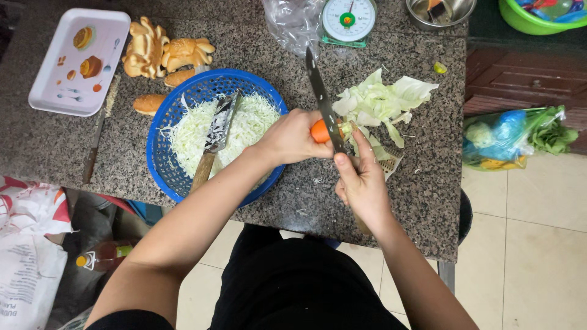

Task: The person removes a carrot from a plastic bag and uses a peeler to shred it directly into a blue basket containing shredded cabbage.

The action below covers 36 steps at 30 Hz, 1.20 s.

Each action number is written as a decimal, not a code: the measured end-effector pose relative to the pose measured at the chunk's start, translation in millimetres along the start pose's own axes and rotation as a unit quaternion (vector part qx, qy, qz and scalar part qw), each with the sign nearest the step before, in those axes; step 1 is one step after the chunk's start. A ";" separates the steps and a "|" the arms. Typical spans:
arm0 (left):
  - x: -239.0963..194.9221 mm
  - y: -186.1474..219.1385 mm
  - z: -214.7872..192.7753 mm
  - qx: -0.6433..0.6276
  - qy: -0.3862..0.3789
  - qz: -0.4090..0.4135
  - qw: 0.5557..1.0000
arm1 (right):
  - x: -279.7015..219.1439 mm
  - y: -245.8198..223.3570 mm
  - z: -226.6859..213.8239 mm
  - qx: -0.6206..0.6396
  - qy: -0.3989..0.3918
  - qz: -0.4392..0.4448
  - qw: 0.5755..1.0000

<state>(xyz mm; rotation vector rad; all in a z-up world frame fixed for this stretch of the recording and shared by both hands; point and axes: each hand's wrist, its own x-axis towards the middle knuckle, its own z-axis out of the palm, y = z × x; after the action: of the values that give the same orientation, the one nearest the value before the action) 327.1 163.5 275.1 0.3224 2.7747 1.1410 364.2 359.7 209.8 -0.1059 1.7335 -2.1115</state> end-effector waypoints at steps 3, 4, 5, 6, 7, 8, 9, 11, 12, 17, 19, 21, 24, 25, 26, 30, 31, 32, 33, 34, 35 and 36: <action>5.3 -5.5 4.8 0.078 -0.001 -0.047 0.996 | 3.5 1.8 -1.6 -0.005 0.007 -0.007 1.000; 8.8 -10.0 6.2 0.014 -0.017 -0.022 1.000 | 3.9 1.4 -2.5 -0.005 0.006 -0.007 1.000; 10.4 -14.4 7.3 -0.050 -0.033 0.003 0.998 | 3.9 0.6 -3.4 0.003 -0.006 -0.017 1.000; 9.8 -17.8 7.8 -0.050 -0.032 0.003 0.998 | 3.9 -0.5 -3.9 0.011 -0.018 -0.027 0.999; 8.1 -19.5 8.0 -0.137 -0.087 -0.066 0.984 | 3.8 -1.7 -4.0 0.010 -0.019 -0.027 0.999; 6.3 -19.1 8.1 -0.223 -0.140 -0.134 0.955 | 4.2 -3.1 -3.8 0.011 -0.027 -0.022 0.999; 5.4 -17.0 7.8 -0.223 -0.140 -0.133 0.955 | 5.3 -4.6 -3.6 0.011 -0.035 -0.019 0.999; 2.2 -10.3 7.1 -0.059 -0.029 -0.017 0.998 | 7.8 -5.4 -1.6 0.001 -0.020 -0.014 1.000; 0.9 -6.5 7.9 -0.059 -0.029 -0.017 0.998 | 9.2 -4.7 -1.4 -0.008 -0.006 -0.009 1.000; 0.9 -4.0 11.6 0.101 0.049 -0.012 0.994 | 19.7 9.3 -5.2 -0.007 -0.005 -0.018 1.000; 3.4 -10.8 7.6 -0.025 -0.026 -0.061 0.997 | 21.8 14.7 -7.7 -0.018 -0.010 -0.017 1.000; 2.2 -13.0 5.8 -0.150 -0.100 -0.109 0.978 | 22.2 19.1 -6.2 -0.008 -0.031 -0.016 0.999; -2.3 -9.9 2.6 0.054 -0.027 -0.066 0.996 | 26.2 21.1 -1.7 0.019 -0.027 -0.016 0.999; -4.1 -8.6 3.3 0.094 0.005 -0.037 0.995 | 27.2 21.1 -0.8 0.019 -0.029 -0.016 0.999; -5.8 -8.4 3.5 0.133 0.036 -0.007 0.990 | 28.1 20.9 0.1 0.022 -0.030 -0.014 0.999; -9.5 -16.8 -3.7 -0.027 -0.040 -0.076 0.996 | 32.2 21.1 3.9 -0.008 -0.049 -0.016 0.999; -11.7 -18.9 -6.2 -0.005 -0.040 -0.081 0.996 | 32.8 21.8 5.9 -0.009 -0.049 -0.015 0.999; -13.0 -19.7 -7.6 0.017 -0.040 -0.086 0.995 | 33.6 22.7 9.3 -0.002 -0.047 -0.013 0.999; -14.1 -19.2 -7.7 0.017 -0.040 -0.086 0.995 | 34.9 23.0 13.1 0.006 -0.046 -0.012 0.999; -15.3 -17.7 -6.4 0.110 -0.014 -0.065 0.992 | 35.8 22.6 15.2 0.006 -0.046 -0.012 0.999; -16.3 -16.8 -6.0 0.203 0.012 -0.044 0.978 | 37.7 22.1 17.4 0.033 -0.042 0.010 0.999; -16.7 -16.5 -6.0 0.205 0.014 -0.044 0.978 | 39.6 21.9 19.4 0.059 -0.037 0.033 0.997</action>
<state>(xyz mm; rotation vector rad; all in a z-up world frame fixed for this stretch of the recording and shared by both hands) 339.6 144.0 268.2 0.2168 2.9982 0.5505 339.7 324.7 185.7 -0.0911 1.5446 -2.1296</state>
